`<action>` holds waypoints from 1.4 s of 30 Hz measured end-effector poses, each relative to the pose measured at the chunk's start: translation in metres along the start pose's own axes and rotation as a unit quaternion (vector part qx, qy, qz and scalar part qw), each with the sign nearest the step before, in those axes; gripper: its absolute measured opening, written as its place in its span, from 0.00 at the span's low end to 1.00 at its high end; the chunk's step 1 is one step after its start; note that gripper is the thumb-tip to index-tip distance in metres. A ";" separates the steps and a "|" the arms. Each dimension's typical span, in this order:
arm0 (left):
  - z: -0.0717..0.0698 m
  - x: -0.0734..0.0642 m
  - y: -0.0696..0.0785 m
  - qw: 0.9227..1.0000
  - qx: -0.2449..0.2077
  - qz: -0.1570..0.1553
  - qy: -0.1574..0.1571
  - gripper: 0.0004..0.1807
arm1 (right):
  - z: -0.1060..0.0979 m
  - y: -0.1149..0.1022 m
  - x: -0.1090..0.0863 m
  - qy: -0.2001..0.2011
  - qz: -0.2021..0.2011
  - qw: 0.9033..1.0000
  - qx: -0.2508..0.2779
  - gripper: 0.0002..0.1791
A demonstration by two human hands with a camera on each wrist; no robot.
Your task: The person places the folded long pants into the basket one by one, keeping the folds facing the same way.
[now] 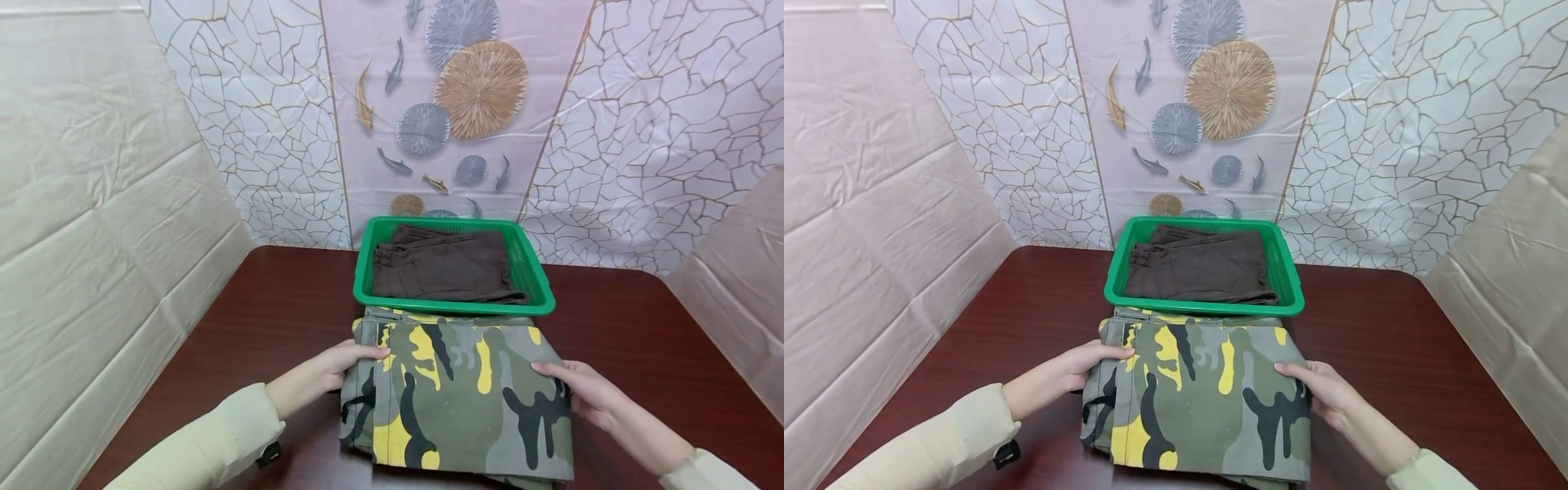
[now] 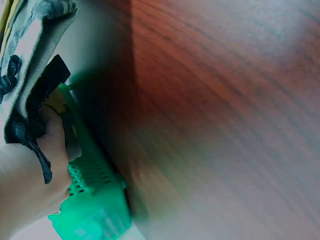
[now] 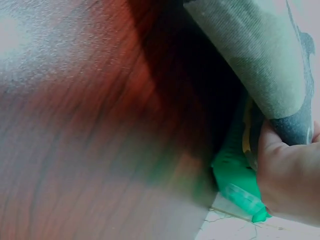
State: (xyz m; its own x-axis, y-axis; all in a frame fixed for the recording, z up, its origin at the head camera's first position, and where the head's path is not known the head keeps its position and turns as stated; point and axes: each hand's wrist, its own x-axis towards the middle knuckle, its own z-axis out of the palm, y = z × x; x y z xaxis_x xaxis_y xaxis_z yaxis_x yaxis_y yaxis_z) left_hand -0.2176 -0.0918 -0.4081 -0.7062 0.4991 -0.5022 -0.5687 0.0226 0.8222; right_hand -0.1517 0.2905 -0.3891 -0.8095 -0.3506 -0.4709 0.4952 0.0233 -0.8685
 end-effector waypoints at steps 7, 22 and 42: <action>0.006 -0.012 0.013 0.999 0.019 0.030 0.009 0.14 | 0.003 -0.011 -0.009 0.026 -0.006 1.000 -0.014 0.12; 0.012 -0.031 0.040 0.996 0.046 0.081 -0.002 0.20 | 0.011 -0.032 -0.026 0.047 -0.017 0.999 -0.023 0.15; 0.019 -0.056 0.076 0.992 0.054 0.109 0.013 0.22 | 0.017 -0.074 -0.042 0.065 -0.066 0.993 -0.073 0.15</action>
State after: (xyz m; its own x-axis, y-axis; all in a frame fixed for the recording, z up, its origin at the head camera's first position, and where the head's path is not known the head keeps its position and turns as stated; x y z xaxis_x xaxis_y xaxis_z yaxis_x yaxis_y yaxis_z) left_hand -0.2133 -0.1011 -0.3123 -0.8193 0.4795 -0.3144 -0.3532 0.0098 0.9355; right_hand -0.1486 0.2874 -0.3021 -0.9029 -0.2359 -0.3593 0.3386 0.1244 -0.9327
